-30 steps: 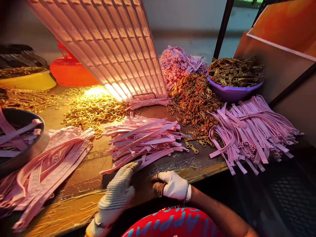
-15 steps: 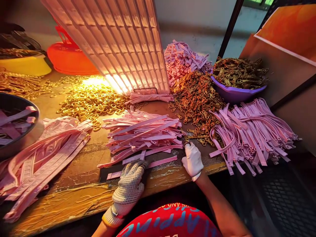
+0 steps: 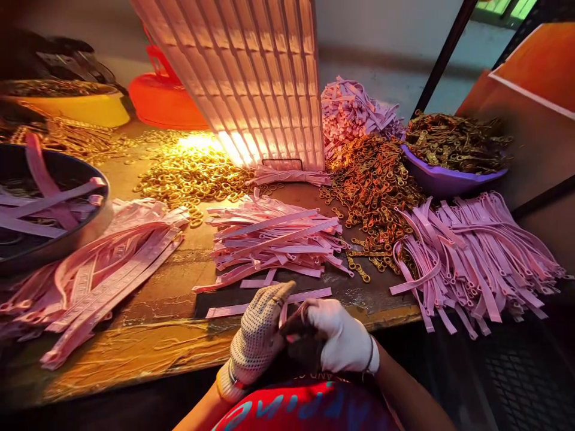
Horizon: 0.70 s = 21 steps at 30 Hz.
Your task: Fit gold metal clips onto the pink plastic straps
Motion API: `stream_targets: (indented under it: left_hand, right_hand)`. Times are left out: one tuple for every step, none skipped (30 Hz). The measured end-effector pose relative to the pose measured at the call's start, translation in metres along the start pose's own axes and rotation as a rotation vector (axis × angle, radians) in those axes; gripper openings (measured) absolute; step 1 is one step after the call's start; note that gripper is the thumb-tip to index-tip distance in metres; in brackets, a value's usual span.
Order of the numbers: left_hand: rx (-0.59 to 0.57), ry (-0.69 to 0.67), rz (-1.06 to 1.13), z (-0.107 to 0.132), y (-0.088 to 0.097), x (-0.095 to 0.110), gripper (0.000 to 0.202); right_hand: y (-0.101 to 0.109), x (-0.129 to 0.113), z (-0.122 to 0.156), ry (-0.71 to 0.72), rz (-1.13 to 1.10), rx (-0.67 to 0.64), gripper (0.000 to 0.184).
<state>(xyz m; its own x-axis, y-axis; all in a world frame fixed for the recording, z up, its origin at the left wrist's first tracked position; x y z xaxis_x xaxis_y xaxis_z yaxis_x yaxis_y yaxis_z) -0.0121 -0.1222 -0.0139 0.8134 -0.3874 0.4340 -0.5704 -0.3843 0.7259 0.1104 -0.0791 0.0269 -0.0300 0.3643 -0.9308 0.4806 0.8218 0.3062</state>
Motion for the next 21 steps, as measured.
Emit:
stream_targets:
  left_hand:
    - [0.025, -0.016, -0.008, -0.001, 0.002, 0.000, 0.058]
    - [0.049, -0.008, -0.004, -0.001, 0.005, -0.002, 0.051]
    - [0.067, 0.021, 0.010, 0.000, 0.008, -0.007, 0.045]
    - [0.084, 0.068, 0.030, 0.002, 0.013, -0.014, 0.041]
    - [0.092, 0.116, 0.054, 0.005, 0.017, -0.021, 0.039]
    - [0.090, 0.157, 0.081, 0.009, 0.020, -0.028, 0.038]
    - [0.081, 0.172, 0.111, 0.012, 0.023, -0.032, 0.037]
    - [0.078, 0.169, 0.135, 0.015, 0.027, -0.034, 0.038]
    - [0.080, 0.154, 0.151, 0.018, 0.031, -0.034, 0.039]
    - [0.080, 0.131, 0.160, 0.020, 0.034, -0.033, 0.039]
    - [0.076, 0.109, 0.166, 0.020, 0.037, -0.031, 0.040]
    - [0.069, 0.089, 0.168, 0.020, 0.038, -0.028, 0.040]
    - [0.055, 0.069, 0.166, 0.018, 0.039, -0.024, 0.041]
    - [0.041, 0.046, 0.158, 0.016, 0.039, -0.019, 0.041]
    - [0.025, 0.023, 0.141, 0.013, 0.038, -0.014, 0.041]
    - [0.013, 0.008, 0.113, 0.011, 0.036, -0.009, 0.042]
    - [0.003, -0.002, 0.074, 0.008, 0.034, -0.005, 0.043]
    - [-0.007, -0.010, 0.028, 0.006, 0.032, -0.001, 0.045]
    - [-0.018, -0.015, -0.017, 0.004, 0.029, 0.001, 0.046]
    - [-0.028, -0.011, -0.056, 0.002, 0.026, 0.002, 0.048]
    - [-0.031, -0.005, -0.087, 0.000, 0.023, 0.002, 0.050]
  right_hand:
    - [-0.001, 0.001, -0.002, 0.003, -0.002, -0.025, 0.024]
    - [0.003, 0.007, -0.005, -0.011, 0.003, -0.005, 0.025]
    - [0.015, 0.017, -0.007, -0.034, 0.033, 0.072, 0.025]
    - [0.032, 0.028, -0.008, -0.066, 0.103, 0.198, 0.026]
    - [0.051, 0.039, -0.007, -0.111, 0.213, 0.340, 0.026]
    - [0.068, 0.049, -0.006, -0.162, 0.354, 0.466, 0.028]
    - [0.082, 0.057, -0.005, -0.212, 0.509, 0.549, 0.032]
    - [0.091, 0.064, -0.007, -0.258, 0.663, 0.586, 0.037]
    - [0.095, 0.071, -0.010, -0.295, 0.793, 0.581, 0.043]
    - [0.096, 0.077, -0.014, -0.320, 0.875, 0.542, 0.050]
    - [0.094, 0.083, -0.017, -0.331, 0.924, 0.498, 0.056]
    - [0.091, 0.086, -0.020, -0.331, 0.950, 0.467, 0.061]
    - [0.088, 0.086, -0.020, -0.323, 0.959, 0.455, 0.065]
    - [0.084, 0.083, -0.020, -0.306, 0.958, 0.456, 0.066]
    - [0.080, 0.078, -0.018, -0.288, 0.949, 0.458, 0.066]
    - [0.075, 0.071, -0.017, -0.268, 0.932, 0.451, 0.062]
    - [0.069, 0.063, -0.015, -0.247, 0.906, 0.428, 0.057]
    - [0.062, 0.055, -0.013, -0.225, 0.870, 0.386, 0.049]
    - [0.053, 0.045, -0.011, -0.198, 0.818, 0.320, 0.040]
    - [0.042, 0.036, -0.010, -0.164, 0.737, 0.237, 0.031]
    - [0.030, 0.026, -0.009, -0.130, 0.640, 0.151, 0.024]
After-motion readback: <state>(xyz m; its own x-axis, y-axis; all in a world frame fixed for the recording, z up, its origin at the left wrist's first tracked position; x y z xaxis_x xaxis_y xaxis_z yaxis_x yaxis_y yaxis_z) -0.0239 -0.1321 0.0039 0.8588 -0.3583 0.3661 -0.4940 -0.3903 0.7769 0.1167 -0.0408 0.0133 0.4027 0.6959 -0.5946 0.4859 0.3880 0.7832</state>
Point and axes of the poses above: each hand's wrist, its own z-axis away from the middle knuckle, its own y-axis out of the back of the hand, x = y × z, the point moved 8 cm from there along -z, towards the middle knuckle, and after that the axes turned 8 degrees about -x, right-handed, at the moved point
